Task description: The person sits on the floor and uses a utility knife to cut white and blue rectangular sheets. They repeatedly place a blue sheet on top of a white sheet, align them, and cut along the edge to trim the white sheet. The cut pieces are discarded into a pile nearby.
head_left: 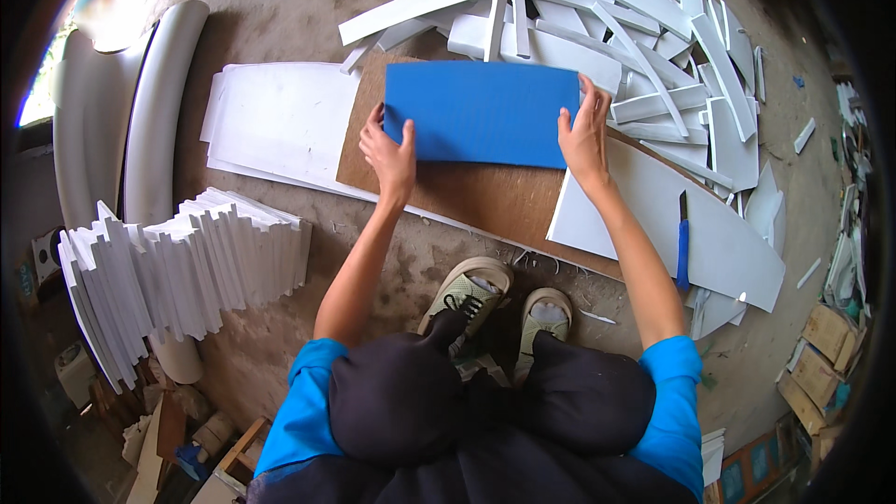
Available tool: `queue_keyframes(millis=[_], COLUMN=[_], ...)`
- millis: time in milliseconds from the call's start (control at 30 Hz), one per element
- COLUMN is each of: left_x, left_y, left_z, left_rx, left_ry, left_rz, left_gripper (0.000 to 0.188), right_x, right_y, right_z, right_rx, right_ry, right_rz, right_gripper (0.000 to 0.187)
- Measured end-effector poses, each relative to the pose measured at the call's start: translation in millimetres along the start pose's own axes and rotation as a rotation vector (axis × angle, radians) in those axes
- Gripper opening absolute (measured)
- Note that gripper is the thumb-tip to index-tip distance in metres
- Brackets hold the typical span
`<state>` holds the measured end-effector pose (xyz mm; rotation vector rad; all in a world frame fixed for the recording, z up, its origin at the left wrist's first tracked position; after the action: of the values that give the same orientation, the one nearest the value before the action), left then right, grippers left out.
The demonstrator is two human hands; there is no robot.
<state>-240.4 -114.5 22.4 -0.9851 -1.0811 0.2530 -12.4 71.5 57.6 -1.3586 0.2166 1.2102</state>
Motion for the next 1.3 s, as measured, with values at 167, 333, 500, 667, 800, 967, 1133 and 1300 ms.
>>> queue_keyframes(millis=[167, 333, 500, 667, 800, 967, 1133, 1300], left_x=[37.0, 60.9, 95.0, 115.7, 129.2, 170.2, 159.0, 143.6], left_y=[-41.1, -33.1, 31.6, 84.9, 102.1, 84.5, 93.8, 127.3], left_z=[40.2, 49.1, -22.9, -92.7, -116.4, -153.9, -158.5, -138.6], left_rx=[0.105, -0.090, -0.325, -0.480, -0.548, -0.397, -0.442, -0.778], left_ry=[-0.002, 0.016, 0.018, -0.055, 0.035, 0.577, 0.383, -0.028], left_rz=[-0.356, -0.591, -0.638, -0.606, -0.504, -0.091, -0.057, -0.281], left_gripper=[0.034, 0.036, 0.038, 0.038, 0.033, 0.040, 0.053, 0.063], right_x=[-26.7, -42.3, 21.0, 108.4, 107.5, 135.0, 116.1, 114.5], right_y=[-26.2, -93.3, -181.6, -226.3, -229.8, -277.7, -250.6, -223.6], right_z=[26.3, 23.9, -63.8, -180.6, -194.2, -210.0, -192.9, -189.2], right_rx=[0.131, 0.240, 0.195, 0.123, 0.070, 0.249, 0.267, 0.198], right_ry=[0.030, -0.015, 0.093, 0.525, 0.561, 0.635, 0.518, 0.496], right_rz=[0.224, 0.256, -0.087, -0.419, -0.480, -0.754, -0.327, -0.227], right_gripper=[0.058, 0.050, 0.053, 0.060, 0.061, 0.053, 0.054, 0.063])
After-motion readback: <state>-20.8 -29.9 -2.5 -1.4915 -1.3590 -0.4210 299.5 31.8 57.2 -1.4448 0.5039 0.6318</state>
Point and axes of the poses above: each hand's wrist, its own z-axis towards the middle knuckle, its own y-axis out of the palm, x = y × z, the point moved 6 cm from there along z, towards the middle knuckle, and after that the axes turned 9 degrees about z, right-handed, at the moved point
